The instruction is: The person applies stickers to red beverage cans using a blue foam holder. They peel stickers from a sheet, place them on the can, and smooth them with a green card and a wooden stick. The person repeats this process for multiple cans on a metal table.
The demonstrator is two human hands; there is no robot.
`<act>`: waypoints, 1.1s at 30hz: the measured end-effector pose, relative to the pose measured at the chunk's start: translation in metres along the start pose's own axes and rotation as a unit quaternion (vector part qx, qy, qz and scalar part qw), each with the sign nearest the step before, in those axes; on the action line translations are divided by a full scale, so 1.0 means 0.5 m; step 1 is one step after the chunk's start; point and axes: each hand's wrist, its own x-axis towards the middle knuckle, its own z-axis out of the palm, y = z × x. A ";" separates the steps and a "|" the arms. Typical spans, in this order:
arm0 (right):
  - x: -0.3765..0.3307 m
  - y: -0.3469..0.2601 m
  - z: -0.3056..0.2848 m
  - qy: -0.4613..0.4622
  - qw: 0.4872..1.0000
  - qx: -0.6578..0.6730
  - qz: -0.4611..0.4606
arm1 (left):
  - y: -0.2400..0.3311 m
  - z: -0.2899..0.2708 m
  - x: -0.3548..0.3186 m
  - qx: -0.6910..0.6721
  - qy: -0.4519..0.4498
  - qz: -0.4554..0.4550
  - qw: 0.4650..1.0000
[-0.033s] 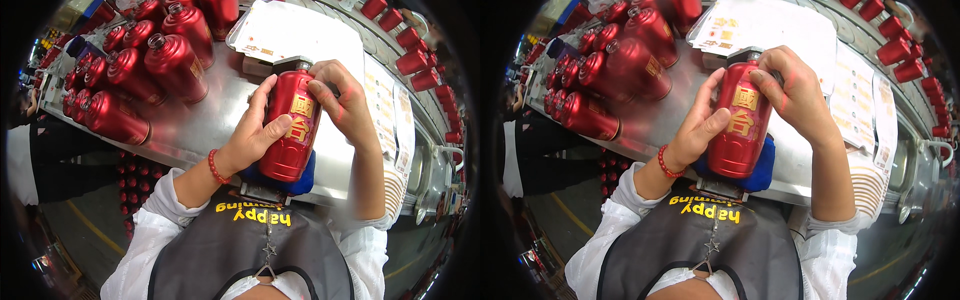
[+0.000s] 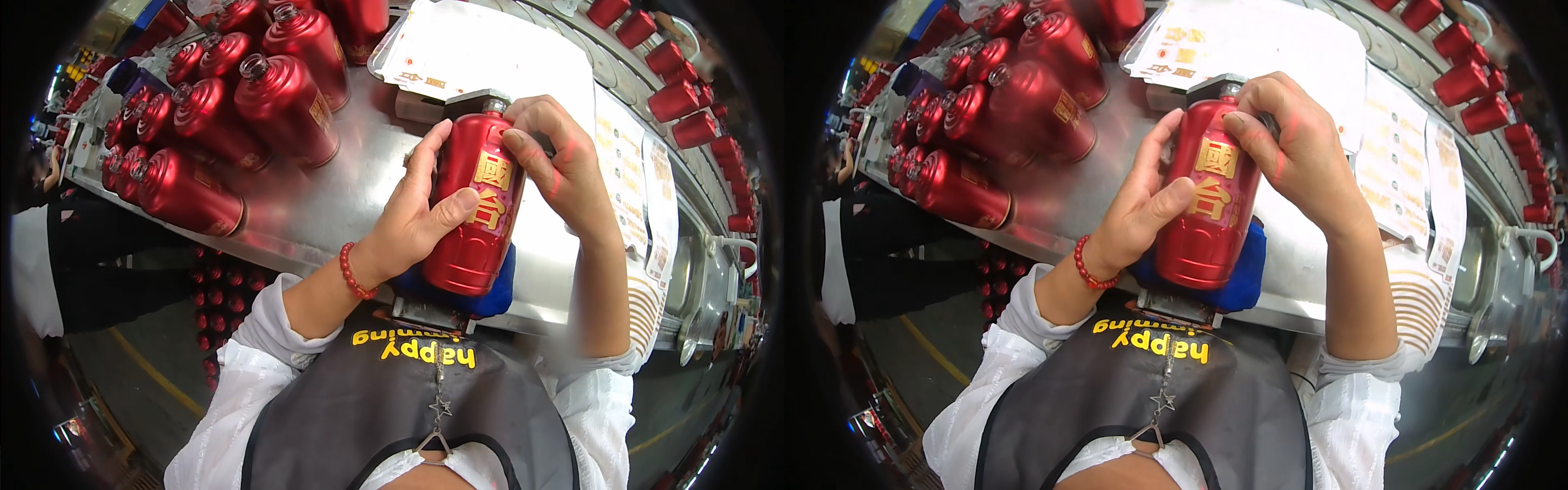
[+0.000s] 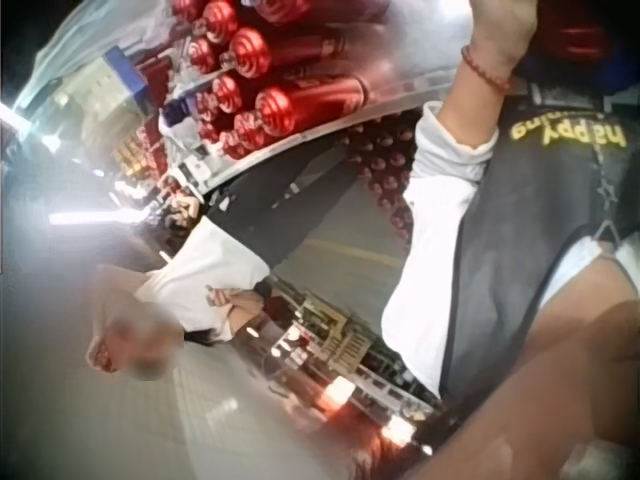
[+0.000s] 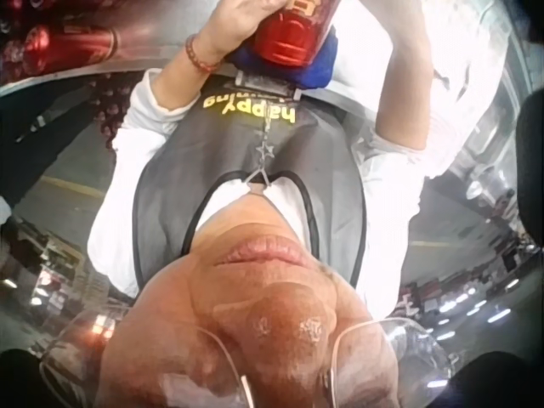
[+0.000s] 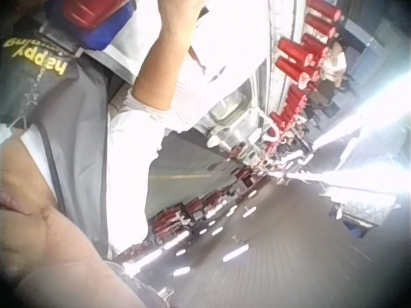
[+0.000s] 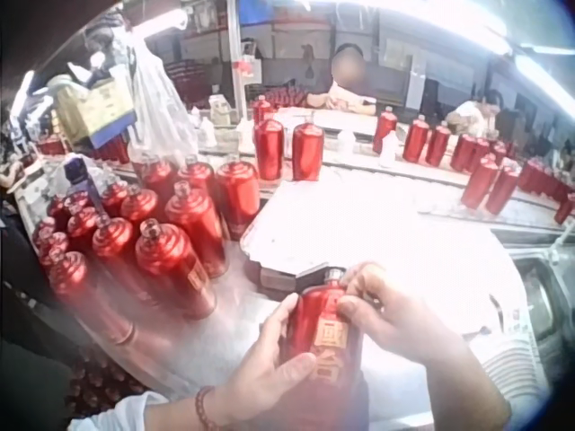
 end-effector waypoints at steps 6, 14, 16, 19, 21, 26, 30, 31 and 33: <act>0.004 0.003 0.004 -0.007 1.000 0.000 0.011 | 0.009 0.001 -0.002 0.008 0.003 -0.011 1.000; 0.005 0.002 0.004 -0.001 1.000 0.000 0.013 | 0.009 0.001 0.005 0.034 0.003 0.004 0.999; 0.003 0.000 0.007 -0.002 1.000 0.007 0.024 | 0.013 0.005 0.001 0.009 0.012 0.003 1.000; 0.004 -0.002 0.006 -0.003 1.000 0.009 0.028 | 0.016 0.004 0.001 0.003 0.016 -0.011 1.000; 0.004 -0.002 0.005 -0.002 1.000 0.005 0.026 | 0.015 0.000 0.002 0.006 0.013 -0.023 1.000; 0.003 -0.003 0.006 0.002 1.000 0.000 0.025 | 0.011 -0.004 0.002 0.031 -0.001 -0.020 0.999; -0.002 -0.011 0.006 0.008 0.998 -0.002 0.070 | 0.013 -0.002 -0.001 -0.020 0.011 -0.019 1.000; -0.006 -0.023 0.004 0.016 0.993 0.009 0.114 | 0.008 -0.007 -0.003 -0.032 0.012 -0.026 0.999; -0.023 -0.030 -0.003 0.041 0.986 0.018 0.158 | 0.012 -0.006 0.003 -0.060 0.008 -0.030 0.998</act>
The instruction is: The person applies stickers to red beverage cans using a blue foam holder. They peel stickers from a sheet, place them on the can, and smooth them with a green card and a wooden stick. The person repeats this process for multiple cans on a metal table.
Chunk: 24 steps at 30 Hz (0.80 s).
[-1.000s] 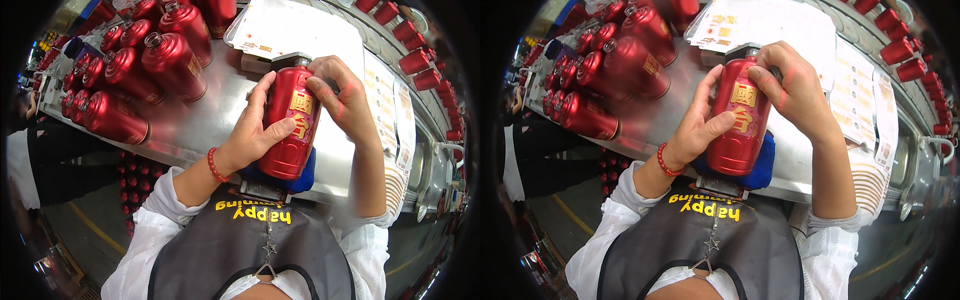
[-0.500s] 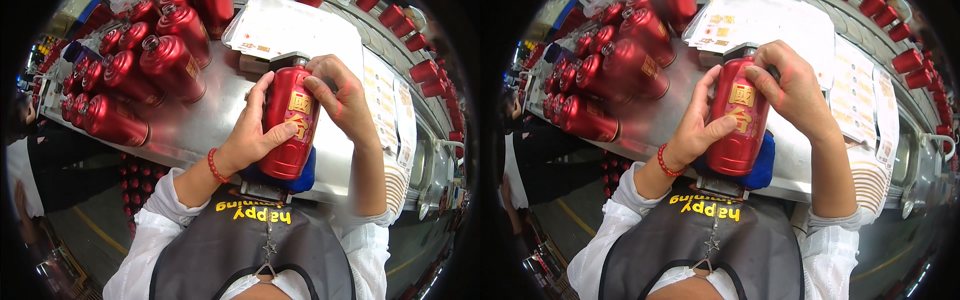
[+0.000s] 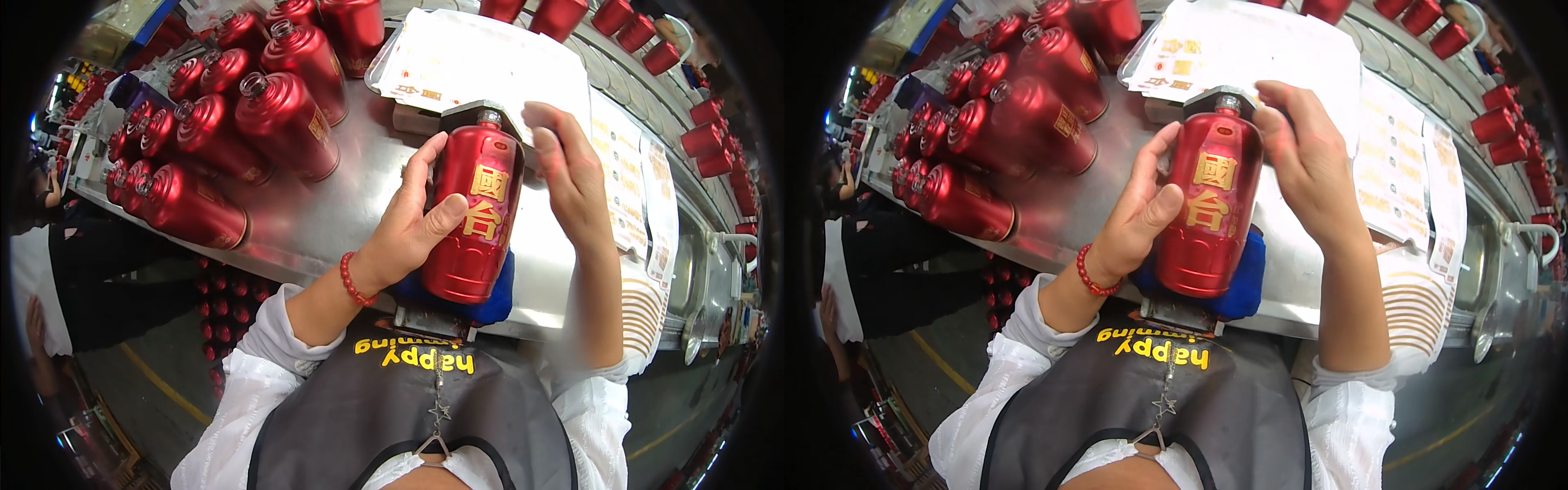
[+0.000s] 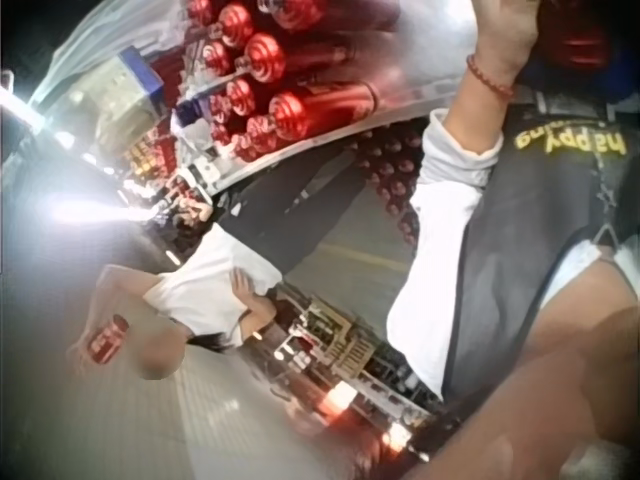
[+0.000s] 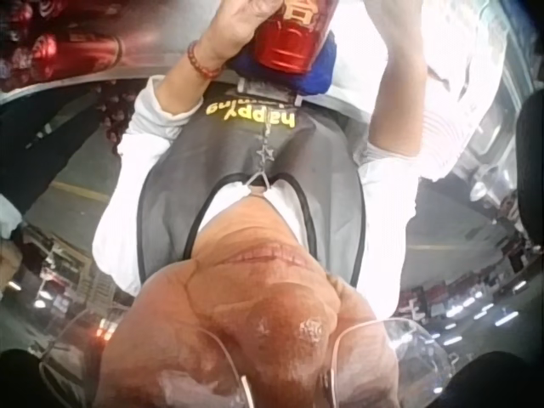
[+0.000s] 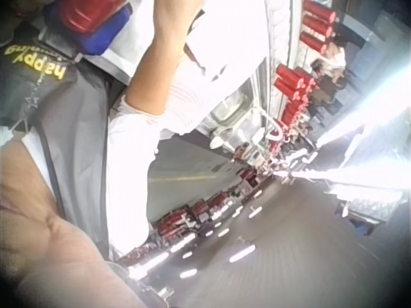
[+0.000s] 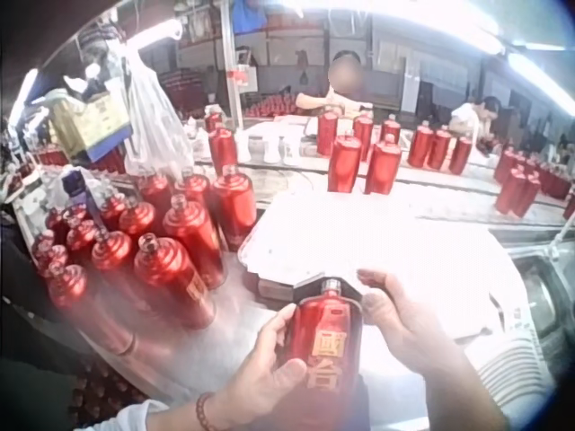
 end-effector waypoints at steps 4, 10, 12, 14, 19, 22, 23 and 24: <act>-0.077 0.039 -0.003 -0.015 0.999 -0.020 0.033 | 0.003 0.001 -0.004 0.030 -0.004 0.018 0.999; -0.124 0.026 0.038 -0.017 0.998 0.041 0.037 | -0.002 -0.002 -0.004 0.041 0.002 0.015 0.999; -0.128 0.023 0.045 -0.010 0.998 0.049 0.045 | -0.003 -0.003 -0.006 0.041 0.002 0.019 0.999; -0.128 0.021 0.042 -0.017 0.997 0.047 0.057 | -0.004 -0.006 -0.003 0.056 0.000 0.026 0.998; -0.132 0.014 0.047 -0.013 0.999 0.022 0.031 | 0.008 -0.003 0.012 0.030 0.019 0.029 0.999; -0.120 0.004 0.044 -0.026 0.998 0.018 0.053 | 0.006 0.004 0.043 0.063 0.049 0.035 0.996; -0.119 0.005 0.045 -0.022 0.998 0.023 0.047 | 0.004 0.006 0.049 0.086 0.056 0.039 0.994; -0.119 0.004 0.047 -0.021 0.998 0.027 0.049 | 0.004 0.003 0.050 0.094 0.048 0.032 0.994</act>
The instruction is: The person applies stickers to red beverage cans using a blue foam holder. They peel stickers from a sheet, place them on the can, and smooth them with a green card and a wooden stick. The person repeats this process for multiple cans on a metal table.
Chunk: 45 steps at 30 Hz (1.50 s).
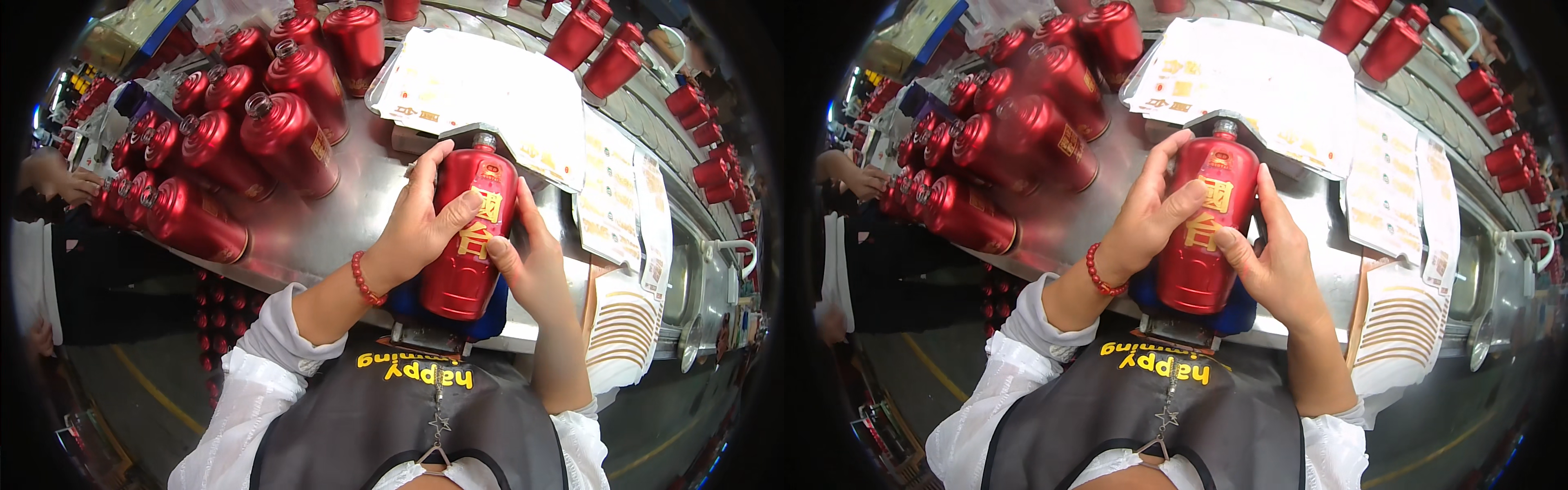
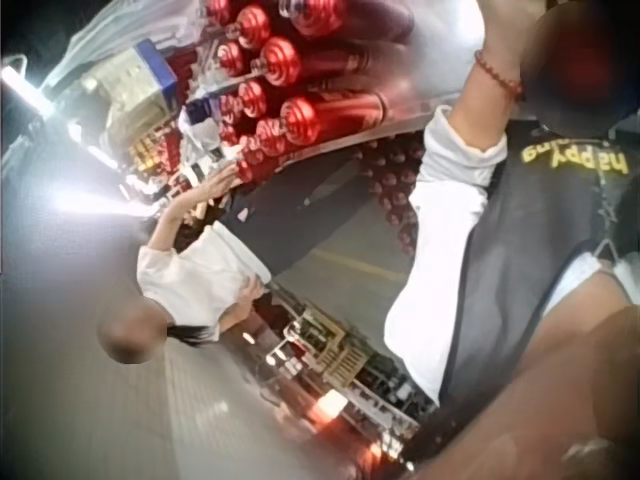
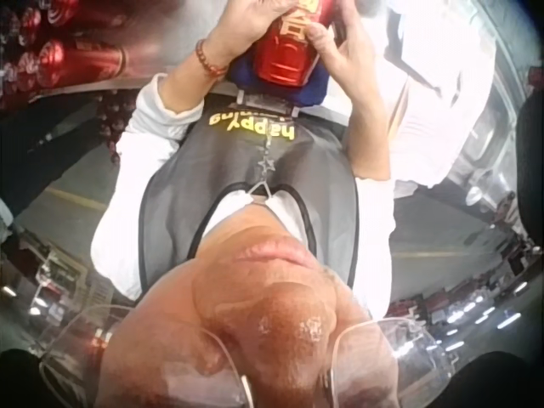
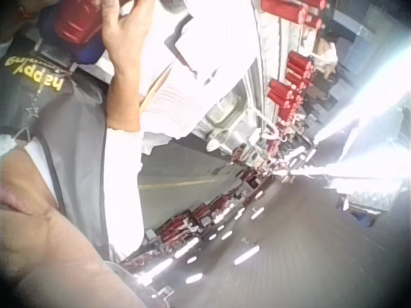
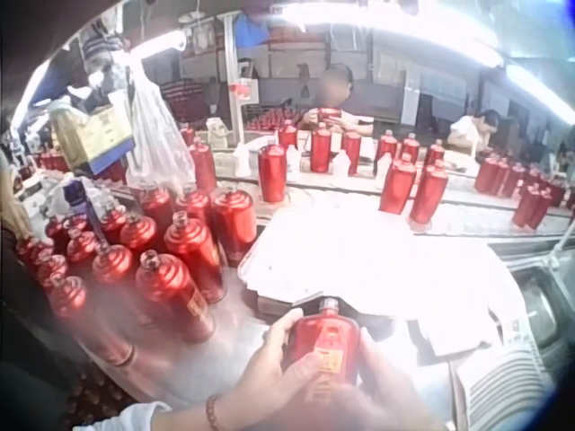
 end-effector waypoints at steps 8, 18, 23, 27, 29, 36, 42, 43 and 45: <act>0.000 0.001 -0.001 -0.001 1.000 -0.008 0.005 | 0.015 -0.010 0.030 -0.021 -0.005 -0.050 0.999; 0.001 0.004 -0.001 -0.003 1.000 0.012 0.014 | 0.003 -0.002 0.061 0.006 0.027 -0.032 0.999; 0.003 0.005 -0.001 -0.004 1.000 0.006 0.004 | 0.013 0.001 0.065 -0.009 0.033 -0.050 0.998; 0.000 0.004 0.000 -0.005 1.000 -0.005 0.003 | 0.006 0.001 0.068 0.081 0.036 -0.009 0.996; -0.002 0.004 0.000 -0.002 1.000 0.004 0.008 | 0.009 0.003 0.066 0.069 0.033 -0.016 0.997; -0.004 0.008 -0.006 -0.003 1.000 0.022 0.011 | 0.005 -0.005 0.060 0.035 0.011 -0.026 0.999; -0.006 0.015 -0.005 -0.006 1.000 0.009 -0.004 | 0.004 -0.021 0.022 0.076 -0.044 0.018 0.996; -0.007 0.013 -0.004 -0.004 1.000 -0.004 -0.013 | -0.002 -0.020 0.021 0.056 -0.042 0.011 0.997; -0.007 0.007 -0.005 -0.011 1.000 0.020 0.008 | 0.005 -0.019 0.021 0.040 -0.047 0.002 0.998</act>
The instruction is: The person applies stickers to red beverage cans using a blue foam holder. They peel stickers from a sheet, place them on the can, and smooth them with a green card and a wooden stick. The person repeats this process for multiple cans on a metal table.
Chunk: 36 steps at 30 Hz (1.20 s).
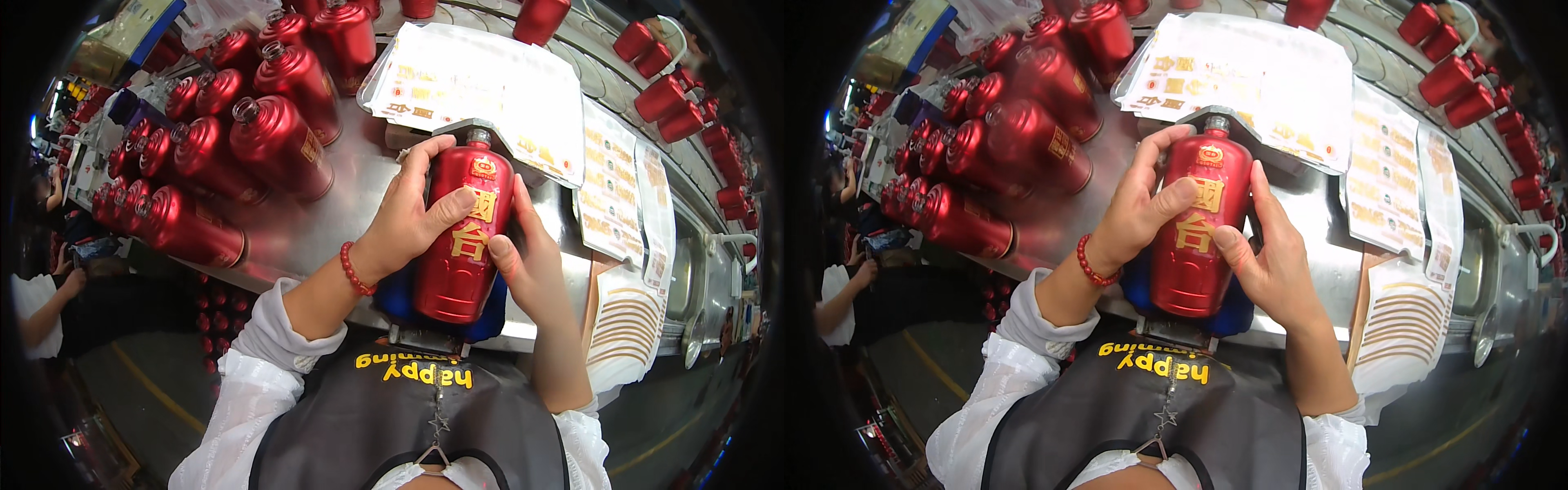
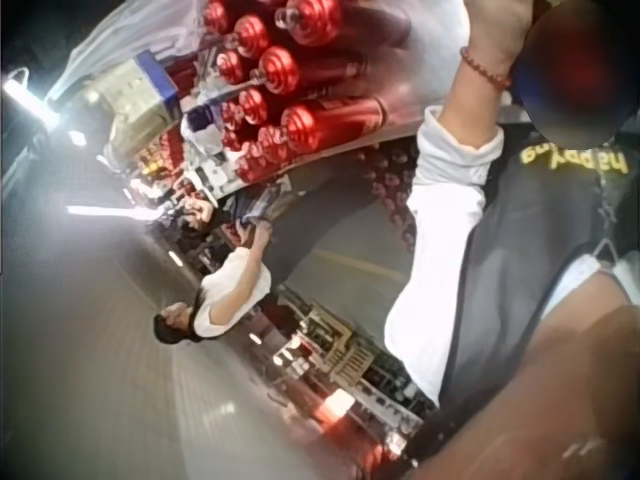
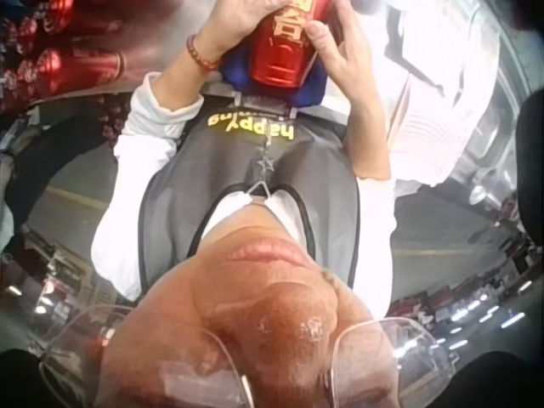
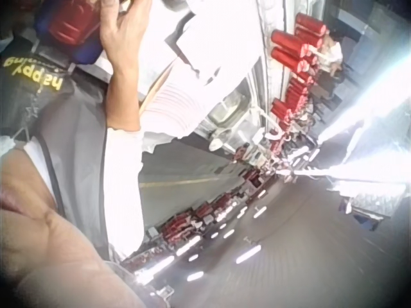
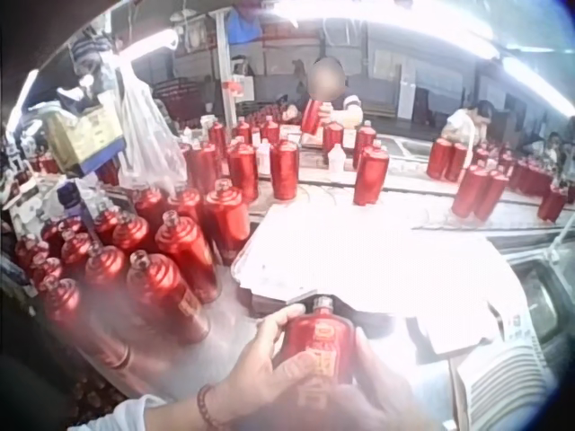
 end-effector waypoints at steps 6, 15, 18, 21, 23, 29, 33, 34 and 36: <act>-0.003 0.003 0.003 0.004 0.999 0.042 0.008 | -0.003 0.000 -0.002 -0.044 -0.003 -0.010 0.999; -0.009 0.027 -0.007 -0.020 0.997 0.073 0.024 | -0.014 0.001 -0.016 -0.011 0.011 0.034 0.999; -0.010 0.025 0.001 -0.023 0.996 0.080 0.020 | -0.014 -0.001 -0.040 0.085 -0.001 0.068 0.994; -0.007 0.016 0.004 -0.024 0.995 0.090 0.022 | -0.015 0.004 -0.038 0.063 0.000 0.070 0.996; -0.003 0.015 0.001 -0.031 0.995 0.096 0.021 | -0.008 -0.002 -0.040 0.149 0.010 0.124 0.981; -0.004 -0.001 -0.003 -0.038 0.996 0.076 0.021 | 0.070 -0.007 -0.041 0.417 -0.114 0.320 0.843; -0.004 0.004 0.001 -0.029 0.996 0.078 -0.019 | 0.054 -0.038 0.019 0.419 -0.071 0.333 0.842; -0.003 0.002 0.001 -0.030 0.996 0.079 -0.014 | 0.054 -0.041 0.031 0.408 -0.065 0.334 0.847; -0.004 0.000 -0.001 -0.036 0.995 0.091 0.006 | 0.049 -0.042 0.046 0.376 -0.050 0.325 0.866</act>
